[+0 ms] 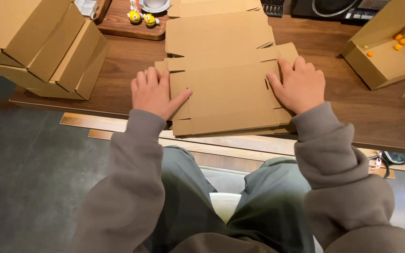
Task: The person folds flat cardboard sheets into small rectangular boxes by hand, tucking flaps to form the sides and stacking the finished boxes on the left side of the table. The process is repeated multiple times with consistent hand motions.
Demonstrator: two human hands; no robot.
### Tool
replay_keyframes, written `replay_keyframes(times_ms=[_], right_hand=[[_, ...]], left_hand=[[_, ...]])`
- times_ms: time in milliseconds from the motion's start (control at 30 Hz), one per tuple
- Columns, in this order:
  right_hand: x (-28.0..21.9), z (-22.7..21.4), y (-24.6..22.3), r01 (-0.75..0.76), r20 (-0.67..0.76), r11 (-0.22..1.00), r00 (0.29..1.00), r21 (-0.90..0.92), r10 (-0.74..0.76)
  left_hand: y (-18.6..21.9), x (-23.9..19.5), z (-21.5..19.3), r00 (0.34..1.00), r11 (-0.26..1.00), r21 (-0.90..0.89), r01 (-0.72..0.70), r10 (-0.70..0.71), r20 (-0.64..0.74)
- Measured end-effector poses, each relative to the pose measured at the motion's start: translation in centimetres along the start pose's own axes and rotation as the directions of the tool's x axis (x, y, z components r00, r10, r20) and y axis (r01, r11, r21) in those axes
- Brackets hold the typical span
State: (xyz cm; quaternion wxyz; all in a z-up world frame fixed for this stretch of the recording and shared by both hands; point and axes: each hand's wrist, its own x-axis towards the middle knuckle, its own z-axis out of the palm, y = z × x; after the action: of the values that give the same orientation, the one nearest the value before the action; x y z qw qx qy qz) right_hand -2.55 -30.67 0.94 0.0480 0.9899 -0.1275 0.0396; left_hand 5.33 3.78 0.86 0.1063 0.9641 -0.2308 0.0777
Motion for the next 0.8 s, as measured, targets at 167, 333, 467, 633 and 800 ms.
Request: replay_keyframes(times_ms=[167, 333, 467, 633, 800], right_hand=[[-0.2, 1.8, -0.1, -0.024, -0.144, 0.998, 0.989, -0.059, 0.015], [-0.6, 4.1, 0.2, 0.033, -0.540, 0.981, 0.831, -0.193, -0.134], [-3.5, 2.0, -3.8, 0.094, -0.625, 0.951, 0.734, -0.296, -0.266], [-9.1, -1.1, -12.2, 0.550, -0.422, 0.817, 0.792, 0.176, -0.442], [-9.6, -1.0, -11.9, 0.551, -0.396, 0.806, 0.804, 0.217, -0.444]], left_hand=[[-0.4, 0.0, 2.5, 0.967, 0.995, 0.076, -0.062, 0.079, -0.244], [-0.5, -0.3, 2.9, 0.961, 0.998, 0.004, -0.063, 0.061, -0.270], [-0.6, -0.1, 3.0, 0.954, 0.998, -0.002, -0.068, 0.064, -0.293], [-0.7, -0.1, 3.3, 0.957, 0.998, -0.030, -0.052, 0.041, -0.286], [-0.7, -0.2, 2.9, 0.965, 0.997, -0.062, -0.051, 0.033, -0.260]])
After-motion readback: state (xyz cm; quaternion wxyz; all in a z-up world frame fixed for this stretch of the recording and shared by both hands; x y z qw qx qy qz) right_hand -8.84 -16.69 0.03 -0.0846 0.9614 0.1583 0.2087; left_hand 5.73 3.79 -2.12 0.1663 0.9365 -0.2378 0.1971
